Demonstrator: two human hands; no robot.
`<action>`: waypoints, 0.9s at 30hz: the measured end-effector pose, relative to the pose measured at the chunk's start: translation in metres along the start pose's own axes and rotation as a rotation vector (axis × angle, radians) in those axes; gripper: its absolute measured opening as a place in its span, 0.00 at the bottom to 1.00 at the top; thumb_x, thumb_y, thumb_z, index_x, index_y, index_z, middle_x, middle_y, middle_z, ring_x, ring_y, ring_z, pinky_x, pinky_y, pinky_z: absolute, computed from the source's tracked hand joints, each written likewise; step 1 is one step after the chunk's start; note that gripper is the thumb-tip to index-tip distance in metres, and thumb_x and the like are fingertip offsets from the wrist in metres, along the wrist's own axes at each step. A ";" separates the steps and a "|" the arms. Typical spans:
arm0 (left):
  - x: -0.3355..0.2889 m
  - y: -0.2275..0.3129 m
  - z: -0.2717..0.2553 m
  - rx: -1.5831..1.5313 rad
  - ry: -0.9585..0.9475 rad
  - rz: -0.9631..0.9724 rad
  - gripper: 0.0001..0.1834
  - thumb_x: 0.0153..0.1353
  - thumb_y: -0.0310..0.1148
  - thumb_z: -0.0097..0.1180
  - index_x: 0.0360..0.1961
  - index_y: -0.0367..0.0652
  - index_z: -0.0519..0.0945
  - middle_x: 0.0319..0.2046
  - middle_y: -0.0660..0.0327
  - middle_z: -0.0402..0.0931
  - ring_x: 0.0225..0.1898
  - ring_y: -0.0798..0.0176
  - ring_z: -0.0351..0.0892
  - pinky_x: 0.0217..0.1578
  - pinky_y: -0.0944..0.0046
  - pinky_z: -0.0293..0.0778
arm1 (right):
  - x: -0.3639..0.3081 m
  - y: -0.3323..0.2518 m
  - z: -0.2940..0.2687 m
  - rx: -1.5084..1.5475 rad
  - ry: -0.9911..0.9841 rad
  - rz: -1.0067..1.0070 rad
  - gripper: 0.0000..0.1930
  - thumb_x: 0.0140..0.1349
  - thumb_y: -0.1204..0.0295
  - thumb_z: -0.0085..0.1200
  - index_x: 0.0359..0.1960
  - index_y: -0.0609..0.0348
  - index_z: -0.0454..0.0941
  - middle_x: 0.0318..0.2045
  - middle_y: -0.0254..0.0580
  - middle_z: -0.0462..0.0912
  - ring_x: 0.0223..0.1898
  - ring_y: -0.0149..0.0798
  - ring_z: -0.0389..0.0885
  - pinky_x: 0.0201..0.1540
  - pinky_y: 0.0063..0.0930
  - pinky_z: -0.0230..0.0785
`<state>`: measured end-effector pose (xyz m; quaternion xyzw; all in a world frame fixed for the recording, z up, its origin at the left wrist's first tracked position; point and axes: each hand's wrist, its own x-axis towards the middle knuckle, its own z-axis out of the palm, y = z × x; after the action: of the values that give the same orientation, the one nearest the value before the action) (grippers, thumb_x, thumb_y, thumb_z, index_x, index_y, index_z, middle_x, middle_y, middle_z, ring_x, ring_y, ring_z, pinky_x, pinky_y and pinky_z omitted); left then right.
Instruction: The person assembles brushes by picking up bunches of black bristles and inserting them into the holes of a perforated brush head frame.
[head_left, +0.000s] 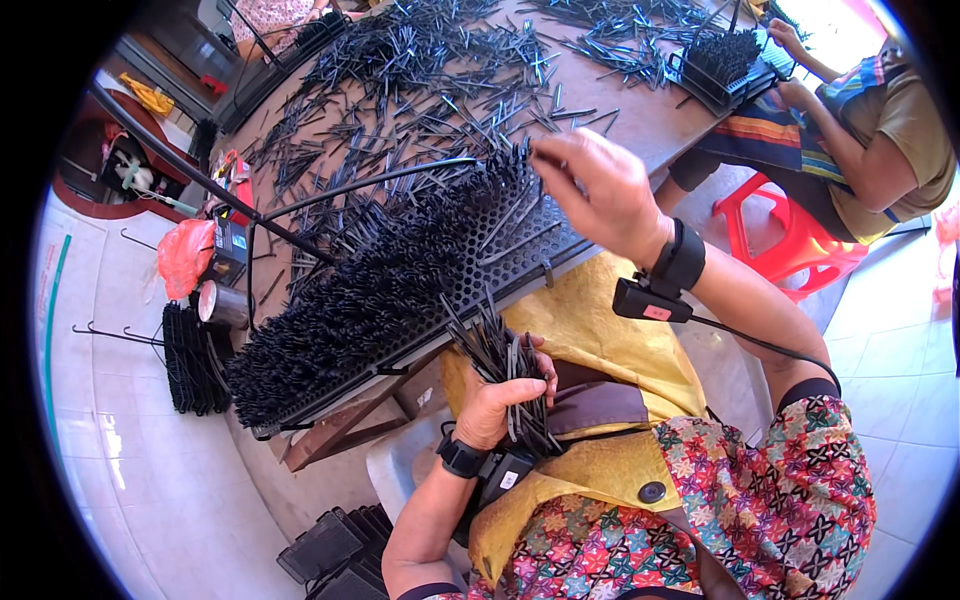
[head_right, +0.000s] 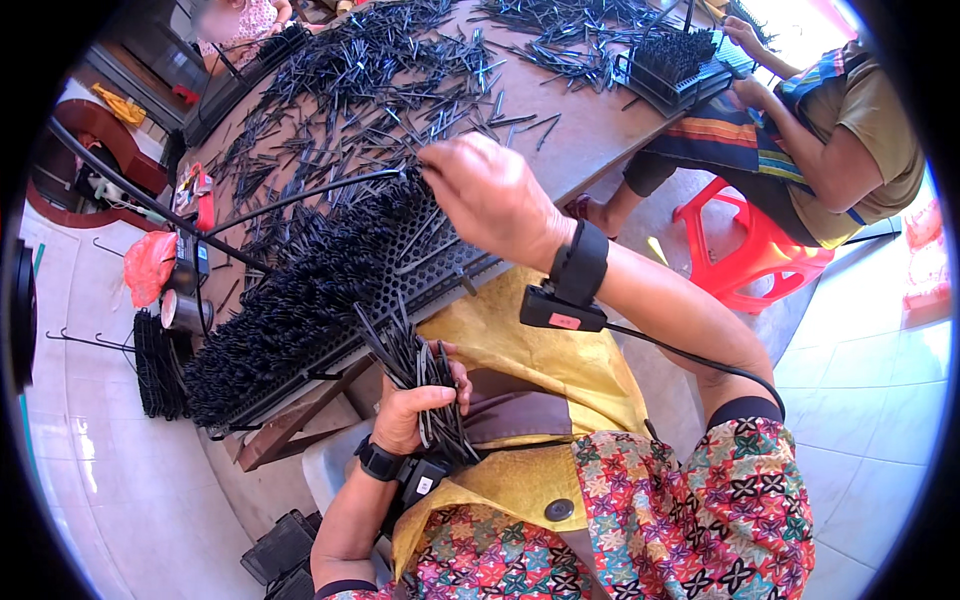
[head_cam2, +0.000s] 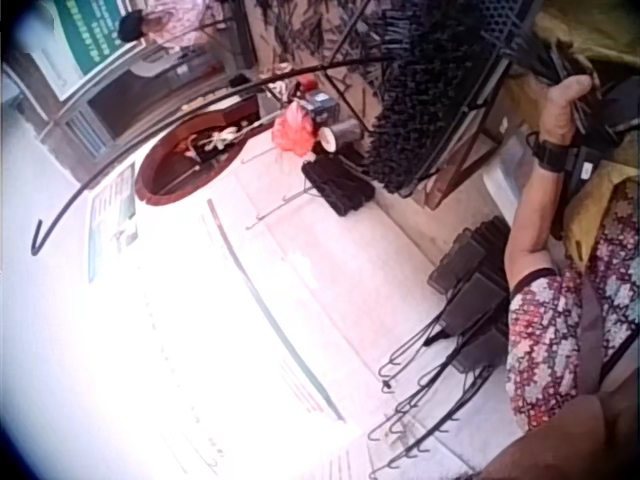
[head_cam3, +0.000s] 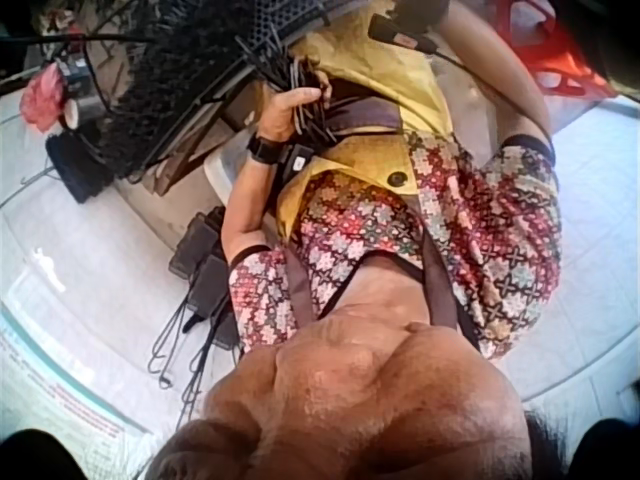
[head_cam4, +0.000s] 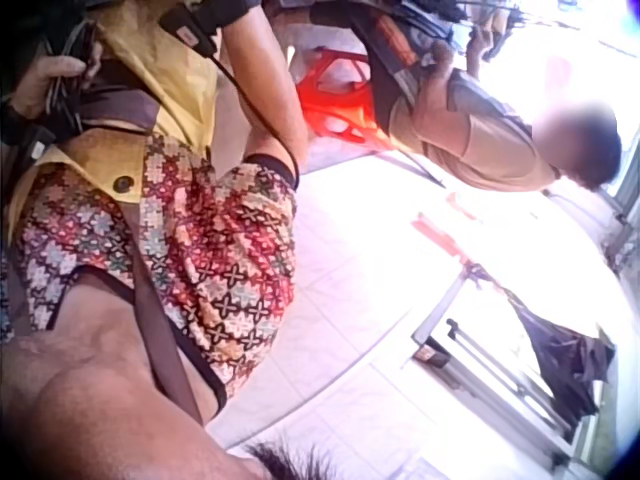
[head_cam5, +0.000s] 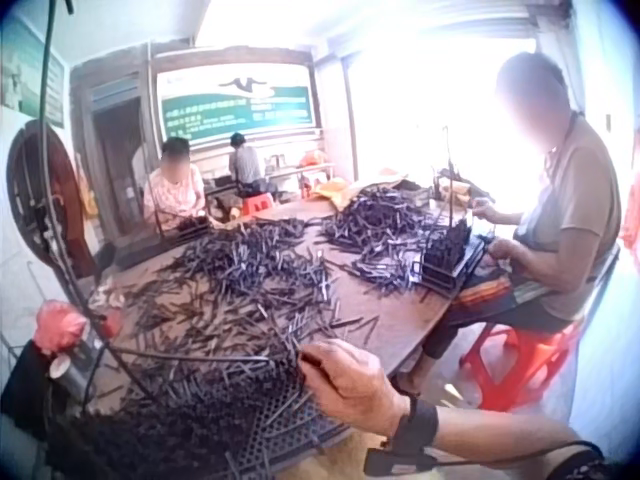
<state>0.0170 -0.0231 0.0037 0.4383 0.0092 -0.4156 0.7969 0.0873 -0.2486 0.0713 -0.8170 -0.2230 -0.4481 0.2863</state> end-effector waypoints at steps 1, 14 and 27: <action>0.000 0.000 0.000 0.005 -0.007 0.002 0.29 0.40 0.20 0.58 0.47 0.34 0.65 0.29 0.54 0.74 0.29 0.57 0.77 0.28 0.61 0.75 | 0.001 0.003 0.003 0.076 0.039 0.089 0.11 0.53 0.81 0.56 0.38 0.66 0.73 0.26 0.45 0.77 0.25 0.40 0.77 0.28 0.29 0.71; 0.001 -0.001 0.002 0.026 -0.024 0.033 0.28 0.39 0.20 0.59 0.46 0.34 0.66 0.28 0.54 0.73 0.25 0.57 0.76 0.26 0.61 0.74 | 0.002 0.034 0.044 0.114 0.015 0.157 0.06 0.55 0.77 0.52 0.34 0.63 0.72 0.26 0.49 0.76 0.30 0.51 0.77 0.32 0.36 0.71; 0.002 -0.001 0.004 0.033 -0.013 0.036 0.29 0.39 0.19 0.59 0.46 0.34 0.65 0.27 0.54 0.73 0.25 0.57 0.76 0.25 0.61 0.74 | -0.006 0.039 0.049 -0.240 -0.332 -0.018 0.09 0.52 0.78 0.55 0.36 0.62 0.75 0.31 0.47 0.76 0.33 0.48 0.75 0.33 0.36 0.70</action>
<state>0.0159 -0.0270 0.0045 0.4489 -0.0107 -0.4041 0.7969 0.1383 -0.2454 0.0342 -0.9058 -0.2195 -0.3334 0.1422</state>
